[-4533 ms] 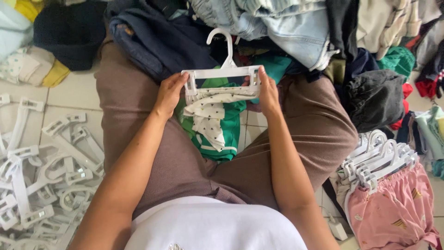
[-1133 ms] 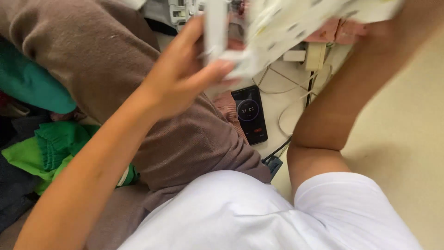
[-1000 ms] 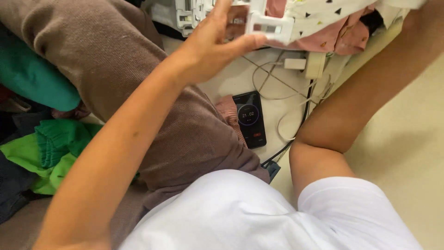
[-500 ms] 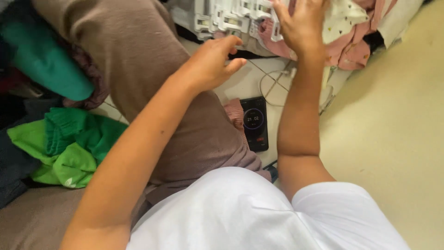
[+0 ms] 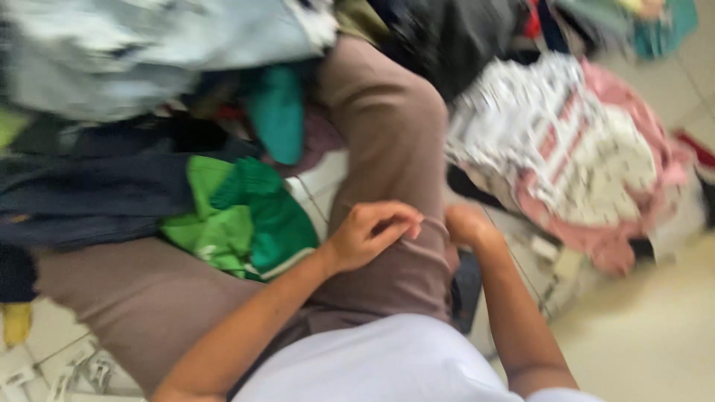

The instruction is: The person is sitting on the floor, picking up children's clothing items from a pile and attaching them to plastic hangers.

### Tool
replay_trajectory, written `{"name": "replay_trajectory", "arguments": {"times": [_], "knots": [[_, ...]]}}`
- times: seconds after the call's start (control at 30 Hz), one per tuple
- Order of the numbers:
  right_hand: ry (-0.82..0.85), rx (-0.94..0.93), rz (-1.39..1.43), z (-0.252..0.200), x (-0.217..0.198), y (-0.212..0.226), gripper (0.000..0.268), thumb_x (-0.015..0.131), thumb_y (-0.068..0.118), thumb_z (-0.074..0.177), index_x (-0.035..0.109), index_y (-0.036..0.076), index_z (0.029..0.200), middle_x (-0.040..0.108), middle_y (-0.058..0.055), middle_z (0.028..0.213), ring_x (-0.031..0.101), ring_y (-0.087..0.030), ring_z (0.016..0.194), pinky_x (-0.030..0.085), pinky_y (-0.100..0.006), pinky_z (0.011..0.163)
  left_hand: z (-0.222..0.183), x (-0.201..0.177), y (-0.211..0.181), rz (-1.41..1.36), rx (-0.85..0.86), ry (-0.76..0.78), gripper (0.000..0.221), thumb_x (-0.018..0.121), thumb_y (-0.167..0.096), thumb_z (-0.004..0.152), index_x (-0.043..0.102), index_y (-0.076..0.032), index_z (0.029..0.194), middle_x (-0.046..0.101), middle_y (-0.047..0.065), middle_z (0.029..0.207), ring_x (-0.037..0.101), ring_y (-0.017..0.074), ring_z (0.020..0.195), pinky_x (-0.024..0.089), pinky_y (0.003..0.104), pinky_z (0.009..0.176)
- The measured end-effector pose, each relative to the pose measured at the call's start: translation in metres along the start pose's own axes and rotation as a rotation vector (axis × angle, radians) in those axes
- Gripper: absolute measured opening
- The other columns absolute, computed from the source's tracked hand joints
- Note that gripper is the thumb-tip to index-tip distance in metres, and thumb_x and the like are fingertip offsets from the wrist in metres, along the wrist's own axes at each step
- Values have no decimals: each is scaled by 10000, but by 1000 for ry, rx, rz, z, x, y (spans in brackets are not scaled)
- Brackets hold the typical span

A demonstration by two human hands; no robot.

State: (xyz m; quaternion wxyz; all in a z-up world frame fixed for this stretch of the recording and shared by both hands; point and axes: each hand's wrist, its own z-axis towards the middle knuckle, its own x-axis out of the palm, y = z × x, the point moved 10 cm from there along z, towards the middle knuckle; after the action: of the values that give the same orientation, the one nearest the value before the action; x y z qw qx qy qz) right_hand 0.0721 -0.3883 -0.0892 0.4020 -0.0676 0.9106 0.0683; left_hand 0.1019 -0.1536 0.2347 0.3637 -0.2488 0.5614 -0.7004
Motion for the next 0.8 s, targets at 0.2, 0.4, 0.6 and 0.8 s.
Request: {"name": "replay_trajectory", "arguments": {"times": [0.2,0.4,0.6,0.8], "knots": [[-205,-108,75,-14,-105,129,262,791,184,692,746,61,919,748,-175,855,720,-344,868,566,-487,711,-200,-139,44,-224,-393,-385,210,625,-70,973,691,-18,1165,771,151,995,734,192,905,588,359,883],[-326,-157,305,-46,-136,212,268,743,165,750,721,50,990,723,-159,879,678,-305,840,535,-443,687,-257,-199,-12,-222,-280,-520,227,659,-141,972,694,-47,1175,749,114,952,715,166,843,593,336,838],[-393,-179,557,-82,-155,242,276,695,144,807,695,38,1062,699,-144,903,634,-266,813,503,-400,664,-297,-209,-20,-246,-244,-539,176,646,-158,994,698,-46,1119,755,98,902,702,132,785,596,288,784],[-418,-184,824,-87,-170,217,287,648,122,863,670,26,1133,674,-129,927,590,-229,785,471,-358,640,-301,-209,-14,-260,-236,-544,167,662,-144,982,698,-30,1099,746,116,895,684,152,773,595,307,774]]}}
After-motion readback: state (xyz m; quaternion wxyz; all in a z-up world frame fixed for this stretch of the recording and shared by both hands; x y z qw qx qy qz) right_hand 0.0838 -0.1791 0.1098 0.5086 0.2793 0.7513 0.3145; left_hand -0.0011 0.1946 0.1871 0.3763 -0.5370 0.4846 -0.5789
